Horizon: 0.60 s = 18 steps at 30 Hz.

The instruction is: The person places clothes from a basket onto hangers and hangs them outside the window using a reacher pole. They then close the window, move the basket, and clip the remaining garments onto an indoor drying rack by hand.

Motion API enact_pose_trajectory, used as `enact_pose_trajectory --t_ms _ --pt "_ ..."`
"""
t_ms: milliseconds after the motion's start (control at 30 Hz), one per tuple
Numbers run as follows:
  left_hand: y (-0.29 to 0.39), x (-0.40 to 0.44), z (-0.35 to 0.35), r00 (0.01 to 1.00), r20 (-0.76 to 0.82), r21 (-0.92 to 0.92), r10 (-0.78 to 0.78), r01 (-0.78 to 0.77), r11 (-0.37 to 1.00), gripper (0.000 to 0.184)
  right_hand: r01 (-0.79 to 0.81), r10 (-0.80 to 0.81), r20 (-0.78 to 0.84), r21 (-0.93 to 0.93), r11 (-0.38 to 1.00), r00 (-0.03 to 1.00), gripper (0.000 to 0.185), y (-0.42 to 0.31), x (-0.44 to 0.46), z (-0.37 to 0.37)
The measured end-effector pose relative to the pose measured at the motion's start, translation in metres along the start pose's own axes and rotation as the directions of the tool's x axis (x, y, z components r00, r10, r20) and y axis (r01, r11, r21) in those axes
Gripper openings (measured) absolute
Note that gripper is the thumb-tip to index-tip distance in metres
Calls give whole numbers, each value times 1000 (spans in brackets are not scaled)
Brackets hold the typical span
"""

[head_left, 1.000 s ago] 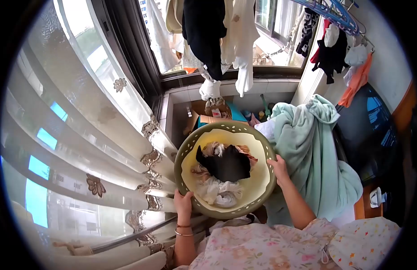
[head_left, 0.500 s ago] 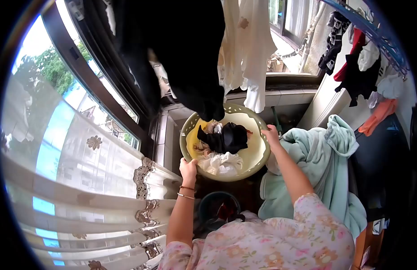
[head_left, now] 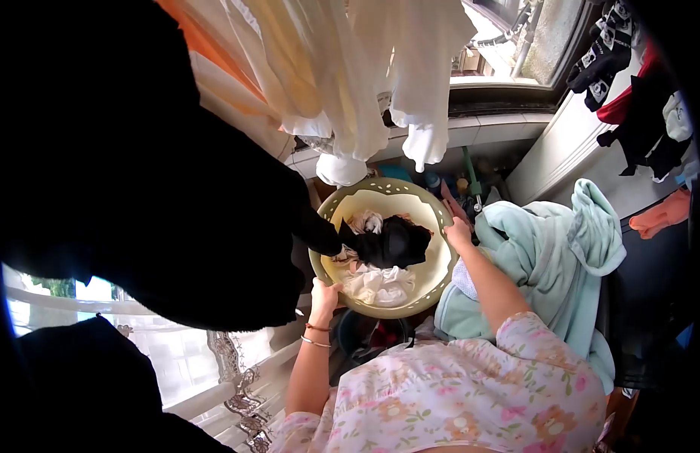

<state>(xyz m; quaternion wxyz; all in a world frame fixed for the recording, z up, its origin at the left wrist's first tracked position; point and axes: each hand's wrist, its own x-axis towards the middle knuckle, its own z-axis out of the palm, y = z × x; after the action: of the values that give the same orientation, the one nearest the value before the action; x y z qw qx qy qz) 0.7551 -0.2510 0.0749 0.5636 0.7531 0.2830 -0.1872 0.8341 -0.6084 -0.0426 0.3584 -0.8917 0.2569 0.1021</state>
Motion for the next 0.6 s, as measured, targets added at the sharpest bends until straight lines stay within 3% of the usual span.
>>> enact_pose_trajectory --t_ms 67,133,200,233,467,533,567,600 --pt "7 8 -1 999 -32 11 -23 24 1000 39 14 -15 -27 -38 999 1000 30 -20 10 -6" --pt "18 22 -1 999 -35 -3 15 -15 1000 21 5 -6 -11 -90 996 1000 26 -43 27 -16" --pt "37 25 -2 994 111 -15 -22 23 1000 22 65 -68 -31 -103 993 997 24 -54 47 -17" --pt "50 14 1 976 194 -78 -103 120 990 22 87 -94 -66 -101 991 993 28 -56 61 -14" --pt "-10 -13 74 987 158 -443 -17 86 892 28 164 -157 48 -215 963 986 52 -63 97 -13" --pt "-20 -12 76 981 166 -469 -102 170 867 27 248 -242 52 -197 949 969 63 -54 91 -16" --pt "-24 -14 78 980 168 -475 -105 174 862 27 252 -246 84 -76 965 966 76 -41 100 -14" --pt "-27 -14 80 989 109 -439 -100 138 888 28 255 -248 87 -83 963 965 76 -25 106 -13"
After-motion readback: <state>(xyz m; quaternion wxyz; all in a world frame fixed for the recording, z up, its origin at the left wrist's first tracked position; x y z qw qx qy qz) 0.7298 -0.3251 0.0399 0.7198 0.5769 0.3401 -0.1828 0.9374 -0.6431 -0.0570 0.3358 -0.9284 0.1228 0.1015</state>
